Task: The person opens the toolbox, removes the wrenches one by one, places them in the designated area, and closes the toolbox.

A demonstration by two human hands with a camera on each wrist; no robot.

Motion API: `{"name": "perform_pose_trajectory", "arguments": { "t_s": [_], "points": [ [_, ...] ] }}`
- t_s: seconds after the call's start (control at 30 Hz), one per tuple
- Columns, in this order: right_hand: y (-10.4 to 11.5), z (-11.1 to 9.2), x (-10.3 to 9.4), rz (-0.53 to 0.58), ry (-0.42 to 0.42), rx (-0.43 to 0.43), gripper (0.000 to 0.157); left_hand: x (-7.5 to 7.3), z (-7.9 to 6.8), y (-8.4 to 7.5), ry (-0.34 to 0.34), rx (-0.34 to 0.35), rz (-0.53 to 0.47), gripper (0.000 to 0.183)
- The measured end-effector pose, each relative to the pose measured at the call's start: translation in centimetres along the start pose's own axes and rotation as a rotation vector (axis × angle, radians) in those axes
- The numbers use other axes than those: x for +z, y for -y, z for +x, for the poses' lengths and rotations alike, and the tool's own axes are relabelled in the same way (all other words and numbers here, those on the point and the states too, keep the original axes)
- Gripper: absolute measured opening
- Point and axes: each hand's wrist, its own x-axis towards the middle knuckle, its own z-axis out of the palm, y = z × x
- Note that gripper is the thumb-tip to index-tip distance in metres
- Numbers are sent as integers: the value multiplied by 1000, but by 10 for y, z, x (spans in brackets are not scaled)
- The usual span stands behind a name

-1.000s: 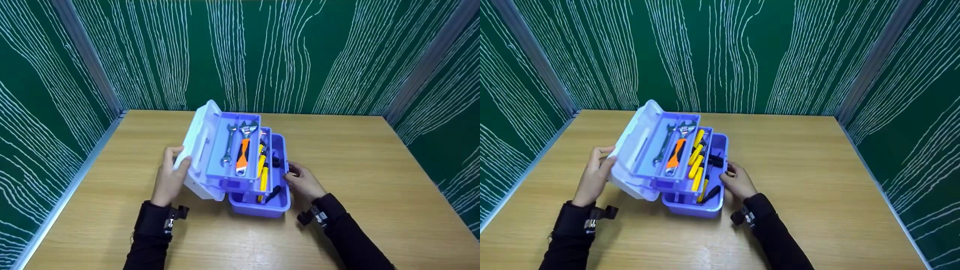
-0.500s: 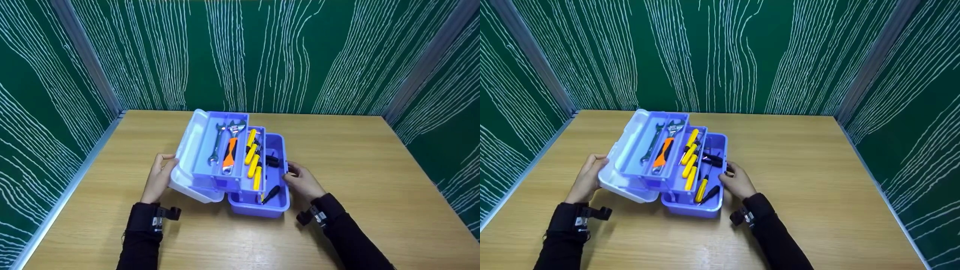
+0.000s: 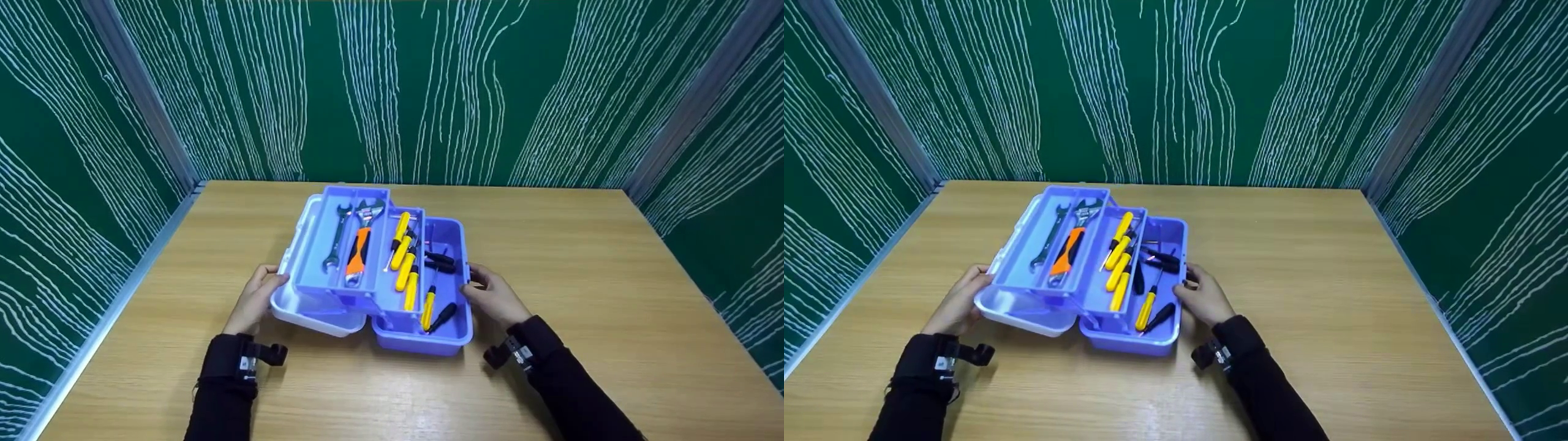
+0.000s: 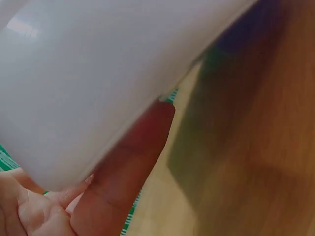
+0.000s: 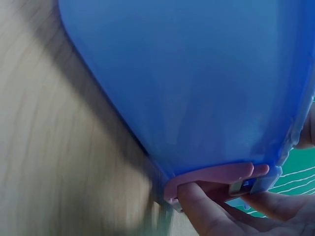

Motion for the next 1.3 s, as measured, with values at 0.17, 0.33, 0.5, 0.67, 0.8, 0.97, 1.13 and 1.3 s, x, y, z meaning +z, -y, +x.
{"name": "perform_pose_trajectory", "arguments": {
  "t_s": [0.17, 0.33, 0.5, 0.67, 0.8, 0.97, 1.13, 1.3],
  "points": [
    [1, 0, -1, -4, 9, 2, 58, -4, 2, 5, 3, -22, 52, 32],
    [1, -1, -1, -21, 6, 8, 58, -7, 1, 8, -22, 6, 198, 38],
    [0, -1, -1, -9, 6, 4, 59, -7, 0, 10, -52, 33, 349, 42],
    [0, -1, 0, 34, 9, 9, 60, -6, 1, 11, -78, 76, 441, 38],
    [0, -2, 0, 46, 8, 19, 61, -5, 0, 12, -70, 77, 443, 38],
    [1, -2, 0, 49, 10, 24, 62, -6, -2, 15, -67, 55, 435, 34],
    [1, -2, 0, 40, 16, 24, 61, -7, -2, 19, -51, 49, 463, 31],
    [0, -1, 0, 30, 6, 33, 60, -7, -1, 19, -51, 75, 509, 29]
  ]
}}
